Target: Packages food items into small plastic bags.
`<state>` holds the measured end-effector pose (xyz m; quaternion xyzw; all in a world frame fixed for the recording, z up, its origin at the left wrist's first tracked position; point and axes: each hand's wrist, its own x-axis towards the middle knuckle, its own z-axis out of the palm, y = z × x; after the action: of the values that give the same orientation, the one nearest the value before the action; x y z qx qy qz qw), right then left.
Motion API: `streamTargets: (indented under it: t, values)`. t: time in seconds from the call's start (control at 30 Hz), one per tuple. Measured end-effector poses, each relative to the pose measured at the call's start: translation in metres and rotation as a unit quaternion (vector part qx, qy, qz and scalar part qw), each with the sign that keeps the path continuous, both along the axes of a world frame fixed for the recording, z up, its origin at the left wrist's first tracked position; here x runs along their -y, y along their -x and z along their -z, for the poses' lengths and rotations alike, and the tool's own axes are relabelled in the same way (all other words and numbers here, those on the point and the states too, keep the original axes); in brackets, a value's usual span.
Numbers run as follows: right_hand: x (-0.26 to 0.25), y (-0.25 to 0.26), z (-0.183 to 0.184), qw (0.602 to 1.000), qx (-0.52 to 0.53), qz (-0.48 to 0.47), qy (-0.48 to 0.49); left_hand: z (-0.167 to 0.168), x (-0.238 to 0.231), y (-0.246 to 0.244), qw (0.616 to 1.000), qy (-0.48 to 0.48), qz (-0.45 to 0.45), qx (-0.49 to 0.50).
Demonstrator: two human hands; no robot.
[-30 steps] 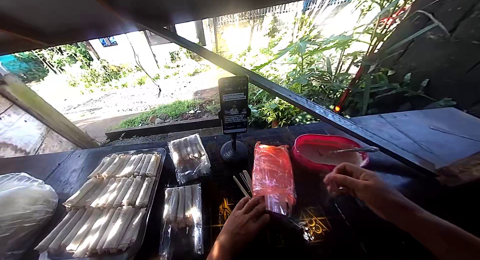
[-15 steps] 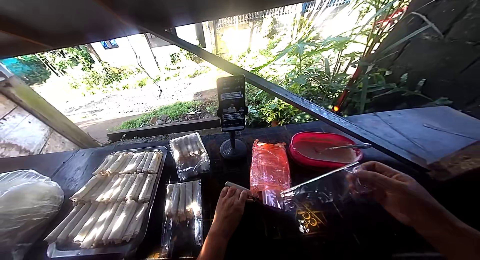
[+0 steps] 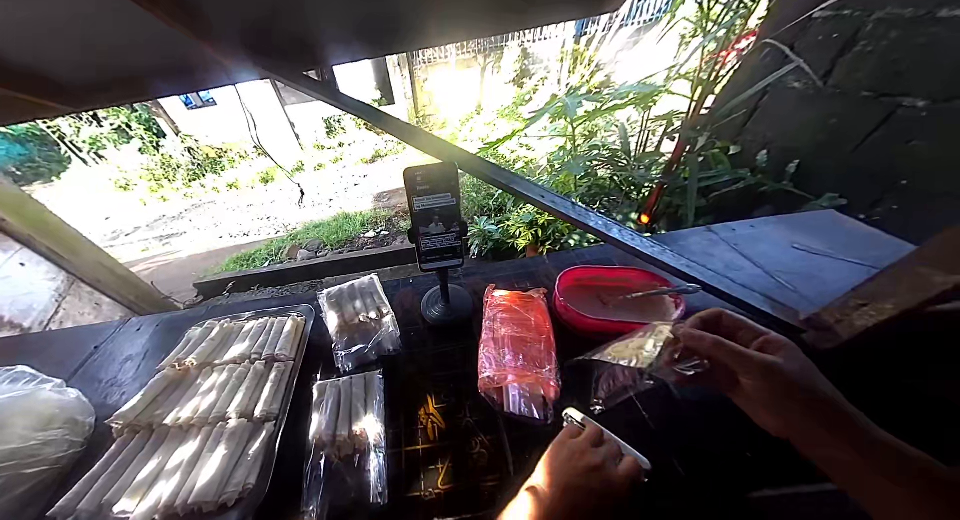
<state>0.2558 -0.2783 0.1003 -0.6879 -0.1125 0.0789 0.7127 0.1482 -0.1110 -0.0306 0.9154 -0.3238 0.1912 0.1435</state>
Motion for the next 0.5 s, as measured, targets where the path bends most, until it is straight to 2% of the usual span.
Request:
streamTargets:
  t: [0.07,0.13,0.17,0.23,0.33,0.5]
  values:
    - [0.001,0.000,-0.001,0.999,0.034,-0.009,0.006,-0.001,-0.004,-0.004,0.998,0.012,-0.020,0.055]
    - [0.003,-0.002,-0.002,0.998,0.063,-0.007,0.014,-0.012,-0.018,0.003,0.991,0.041,-0.093,0.084]
    - [0.004,-0.003,-0.002,0.997,0.073,-0.004,0.021,-0.017,-0.031,0.007,0.987,0.054,-0.137,0.070]
    - [0.004,-0.002,-0.001,0.996,0.085,-0.001,0.034,-0.019,-0.065,0.010,0.980,0.054,-0.191,-0.021]
    - [0.004,-0.002,0.001,0.993,0.102,-0.009,0.055,-0.003,-0.100,-0.002,0.978,0.004,-0.192,-0.084]
    - [0.006,-0.007,0.008,0.992,0.104,-0.009,0.075,0.007,-0.087,-0.034,0.970,0.037,-0.218,-0.105]
